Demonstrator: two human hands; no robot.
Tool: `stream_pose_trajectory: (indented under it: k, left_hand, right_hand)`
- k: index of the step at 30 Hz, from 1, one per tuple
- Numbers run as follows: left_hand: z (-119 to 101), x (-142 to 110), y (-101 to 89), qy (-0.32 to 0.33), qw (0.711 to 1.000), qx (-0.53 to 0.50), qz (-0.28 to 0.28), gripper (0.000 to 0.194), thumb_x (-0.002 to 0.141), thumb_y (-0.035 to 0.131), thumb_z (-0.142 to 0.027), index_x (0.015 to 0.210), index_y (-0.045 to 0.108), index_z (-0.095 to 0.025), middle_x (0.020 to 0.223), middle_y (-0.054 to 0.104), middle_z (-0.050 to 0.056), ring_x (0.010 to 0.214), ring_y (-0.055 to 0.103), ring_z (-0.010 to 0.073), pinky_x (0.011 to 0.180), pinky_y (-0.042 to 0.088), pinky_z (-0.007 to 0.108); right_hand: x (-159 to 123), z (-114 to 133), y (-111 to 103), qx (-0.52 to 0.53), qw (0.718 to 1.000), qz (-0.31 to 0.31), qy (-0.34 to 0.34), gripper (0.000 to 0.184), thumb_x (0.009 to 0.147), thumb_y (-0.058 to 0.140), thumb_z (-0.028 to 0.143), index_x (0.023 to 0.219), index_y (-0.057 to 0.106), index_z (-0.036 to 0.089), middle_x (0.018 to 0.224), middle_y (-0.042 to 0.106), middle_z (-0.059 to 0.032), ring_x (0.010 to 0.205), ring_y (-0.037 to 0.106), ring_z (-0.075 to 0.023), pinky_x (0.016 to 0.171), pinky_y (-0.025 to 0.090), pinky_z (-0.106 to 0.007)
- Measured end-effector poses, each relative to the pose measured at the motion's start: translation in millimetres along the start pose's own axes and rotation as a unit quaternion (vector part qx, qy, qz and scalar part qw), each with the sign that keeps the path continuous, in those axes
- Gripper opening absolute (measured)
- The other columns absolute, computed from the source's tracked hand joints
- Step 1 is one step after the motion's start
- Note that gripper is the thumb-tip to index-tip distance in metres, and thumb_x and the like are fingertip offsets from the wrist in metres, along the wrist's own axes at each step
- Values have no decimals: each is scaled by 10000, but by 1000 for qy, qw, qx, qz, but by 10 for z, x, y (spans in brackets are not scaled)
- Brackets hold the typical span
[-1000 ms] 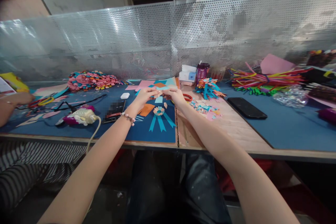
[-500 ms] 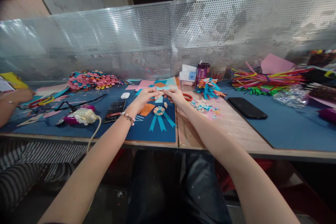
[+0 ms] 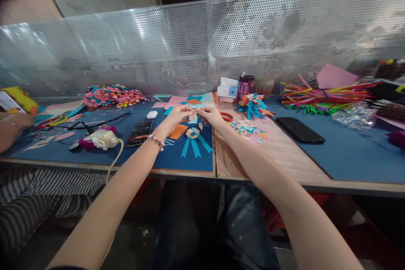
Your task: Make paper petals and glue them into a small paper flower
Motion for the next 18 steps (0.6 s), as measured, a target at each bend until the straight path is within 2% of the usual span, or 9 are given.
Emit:
stream_pose_trajectory:
  k: [8,18]
  left_hand:
    - [82,32,12,-5,998,52,23,257,729,672,-393,834,647,-160,872,655,72,794,611,165,691,479,297]
    - [69,57,-13,13,998,58,-3,252,721,682,-405,798,679,-165,853,661,72,779,601,162,703,472,299]
  right_hand:
    - [0,41,14,-71,996,-5,-44,353,703,682,511,760,700,163,643,610,-7,511,478,-94,426,354,-210]
    - [10,54,-2,-100,994,-22,-46,409,694,674,556,780,710,158,618,606,-4,457,432,-84,428,347,-231]
Point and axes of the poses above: each hand's wrist, its own x-axis towards the middle knuckle, its own y-axis out of the palm, z = x × y, the point moved 6 cm from there along x, towards the middle knuckle
